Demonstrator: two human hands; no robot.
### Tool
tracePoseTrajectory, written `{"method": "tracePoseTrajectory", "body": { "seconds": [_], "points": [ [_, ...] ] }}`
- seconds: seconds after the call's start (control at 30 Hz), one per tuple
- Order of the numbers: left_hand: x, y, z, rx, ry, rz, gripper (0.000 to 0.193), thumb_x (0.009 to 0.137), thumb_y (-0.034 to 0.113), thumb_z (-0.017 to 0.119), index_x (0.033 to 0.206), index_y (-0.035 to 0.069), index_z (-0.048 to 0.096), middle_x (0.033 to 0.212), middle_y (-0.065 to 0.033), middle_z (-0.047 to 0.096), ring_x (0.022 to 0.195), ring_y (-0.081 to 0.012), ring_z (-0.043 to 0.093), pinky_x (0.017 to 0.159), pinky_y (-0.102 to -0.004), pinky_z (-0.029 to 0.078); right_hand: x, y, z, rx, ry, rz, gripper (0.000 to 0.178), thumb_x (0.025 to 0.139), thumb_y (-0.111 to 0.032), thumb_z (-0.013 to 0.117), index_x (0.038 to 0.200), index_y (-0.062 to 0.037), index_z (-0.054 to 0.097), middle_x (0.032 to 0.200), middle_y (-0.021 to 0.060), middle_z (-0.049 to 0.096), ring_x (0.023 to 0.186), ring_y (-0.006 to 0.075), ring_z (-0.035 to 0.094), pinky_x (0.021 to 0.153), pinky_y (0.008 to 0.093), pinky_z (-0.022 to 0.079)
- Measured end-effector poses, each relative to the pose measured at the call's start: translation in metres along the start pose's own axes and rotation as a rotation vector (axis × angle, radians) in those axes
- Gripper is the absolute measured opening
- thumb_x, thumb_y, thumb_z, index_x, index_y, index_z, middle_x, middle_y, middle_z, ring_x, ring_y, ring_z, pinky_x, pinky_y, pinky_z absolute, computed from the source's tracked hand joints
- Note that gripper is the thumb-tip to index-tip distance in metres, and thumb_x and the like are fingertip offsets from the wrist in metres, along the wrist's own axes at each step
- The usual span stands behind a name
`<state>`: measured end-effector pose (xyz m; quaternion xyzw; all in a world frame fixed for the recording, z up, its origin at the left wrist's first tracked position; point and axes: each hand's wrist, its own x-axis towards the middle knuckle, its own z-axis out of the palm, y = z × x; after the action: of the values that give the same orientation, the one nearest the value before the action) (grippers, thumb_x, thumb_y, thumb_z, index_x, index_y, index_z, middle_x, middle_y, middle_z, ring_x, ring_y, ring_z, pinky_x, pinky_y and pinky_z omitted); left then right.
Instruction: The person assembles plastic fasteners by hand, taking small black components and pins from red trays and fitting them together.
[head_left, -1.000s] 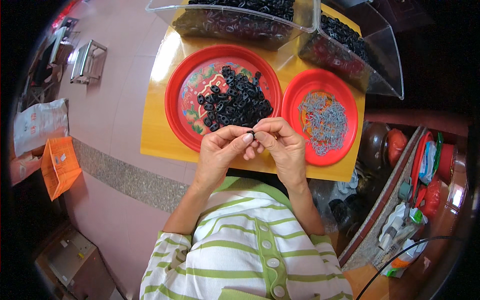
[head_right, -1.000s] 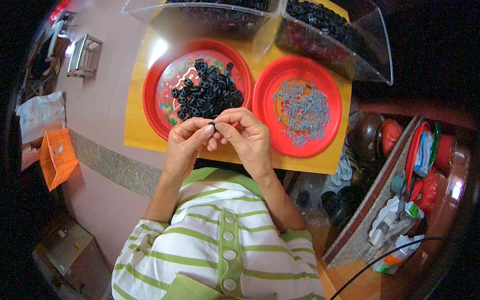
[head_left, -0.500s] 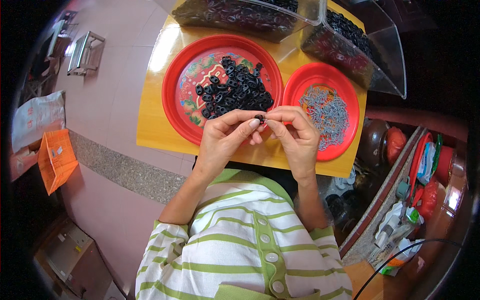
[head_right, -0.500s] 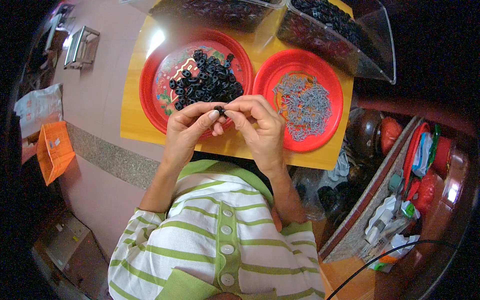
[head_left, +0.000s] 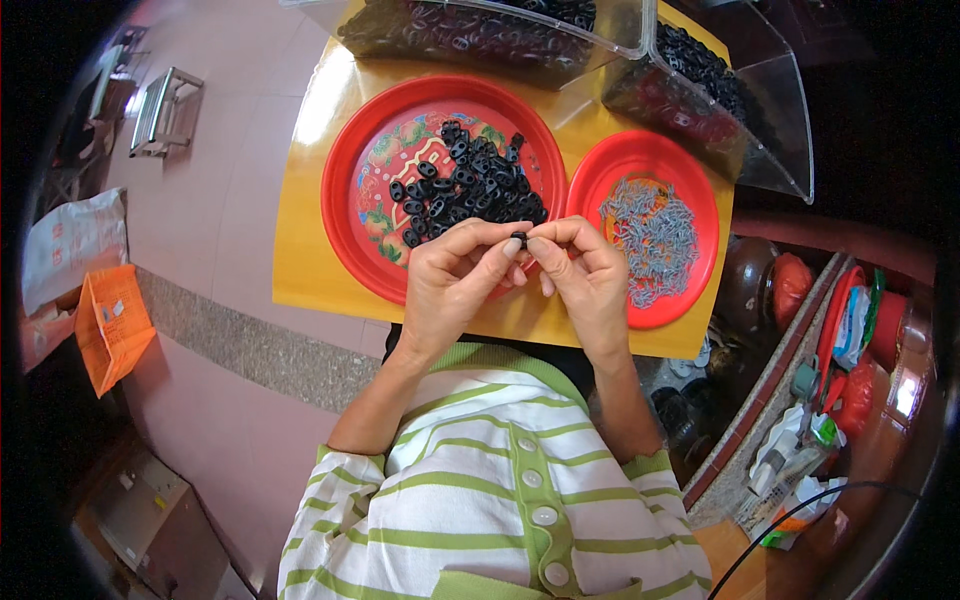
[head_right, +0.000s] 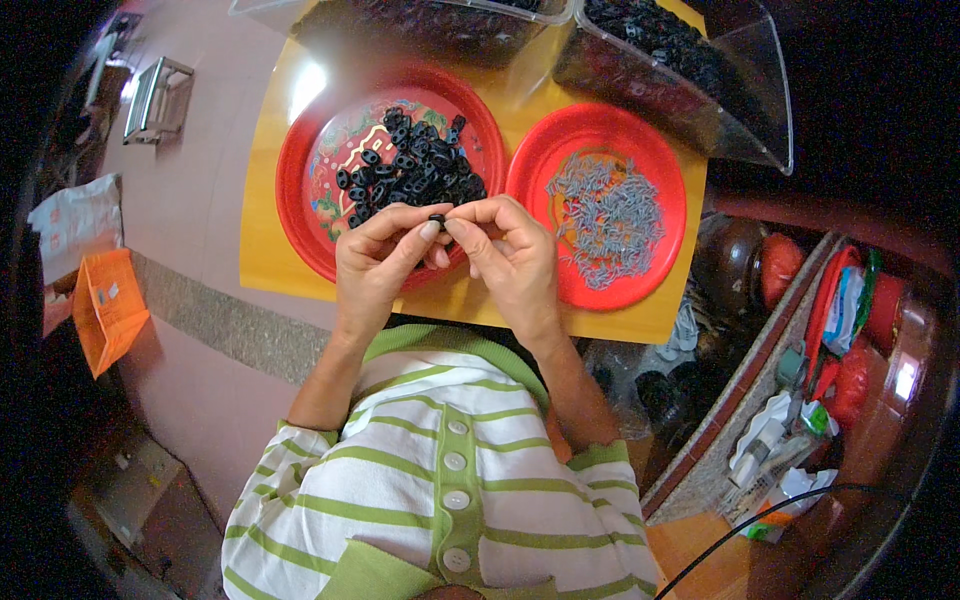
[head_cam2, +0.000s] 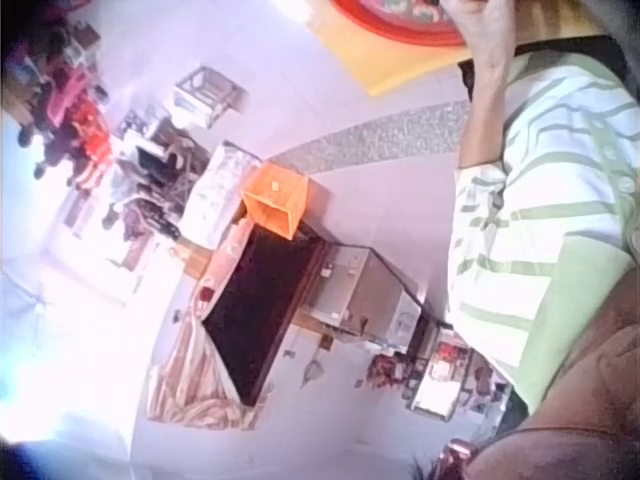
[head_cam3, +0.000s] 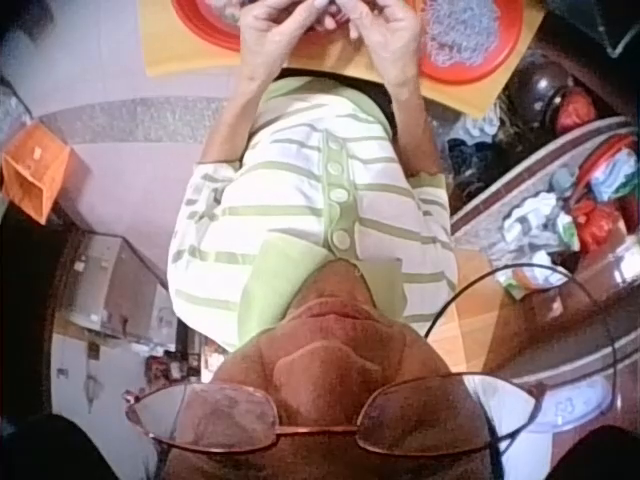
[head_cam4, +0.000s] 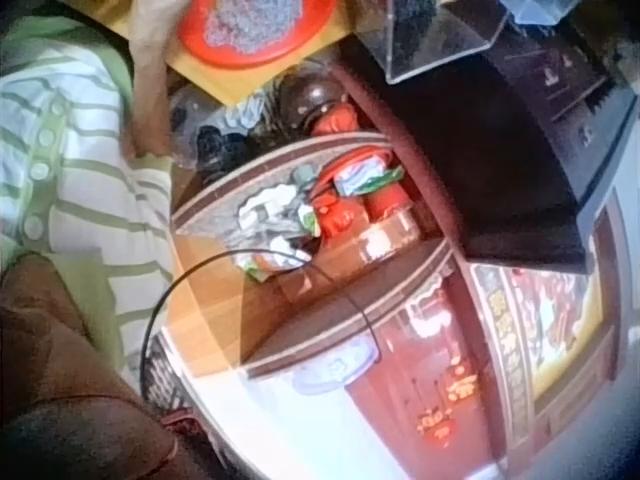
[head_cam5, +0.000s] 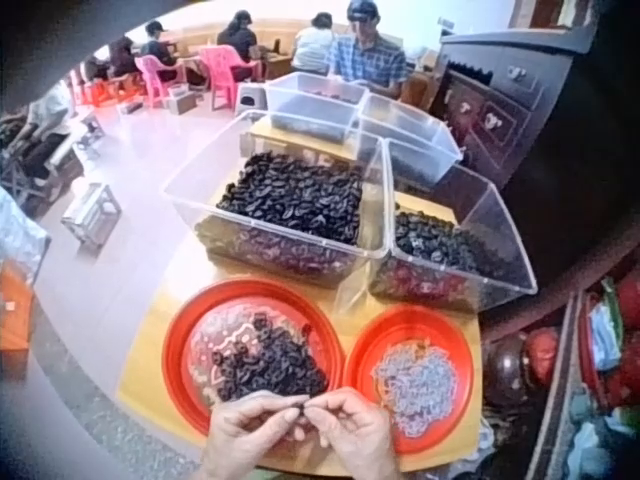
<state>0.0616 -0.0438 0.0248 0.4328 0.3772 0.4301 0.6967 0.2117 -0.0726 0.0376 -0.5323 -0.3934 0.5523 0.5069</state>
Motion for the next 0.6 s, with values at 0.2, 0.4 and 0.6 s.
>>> {"method": "tracePoseTrajectory", "body": {
  "seconds": [0.2, 0.4, 0.6],
  "points": [
    [0.004, -0.004, -0.021, -0.122, 0.045, -0.107, 0.018, 0.091, 0.005, 0.055, 0.106, -0.003, 0.062, 0.084, -0.0063, 0.064, 0.069, -0.0082, 0.059, 0.066, -0.0205, 0.049, 0.033, -0.018, -0.011, -0.514, 0.053, -0.184, 0.011, 0.085, -0.010, 0.064, 0.091, -0.0023, 0.064, 0.080, 0.0043, 0.062, 0.063, 0.0107, 0.054, 0.056, 0.0229, 0.043],
    [-0.001, -0.012, -0.025, -0.237, -0.051, -0.171, 0.016, 0.090, 0.006, 0.056, 0.102, -0.002, 0.061, 0.084, -0.0061, 0.064, 0.071, -0.0088, 0.059, 0.068, -0.0220, 0.049, 0.075, -0.007, -0.014, -0.913, 0.110, -0.461, 0.010, 0.080, -0.012, 0.065, 0.085, -0.0037, 0.064, 0.080, 0.0112, 0.061, 0.075, 0.0281, 0.060, 0.066, 0.0370, 0.048],
    [-0.002, -0.015, -0.028, -0.236, -0.082, -0.196, 0.014, 0.088, 0.006, 0.060, 0.100, -0.002, 0.062, 0.083, -0.0048, 0.064, 0.070, -0.0087, 0.060, 0.066, -0.0204, 0.049, 0.103, -0.002, 0.011, -0.919, 0.011, -0.497, 0.012, 0.080, -0.013, 0.066, 0.087, -0.0025, 0.065, 0.084, 0.0119, 0.062, 0.078, 0.0280, 0.062, 0.067, 0.0351, 0.048]
  ]
}}
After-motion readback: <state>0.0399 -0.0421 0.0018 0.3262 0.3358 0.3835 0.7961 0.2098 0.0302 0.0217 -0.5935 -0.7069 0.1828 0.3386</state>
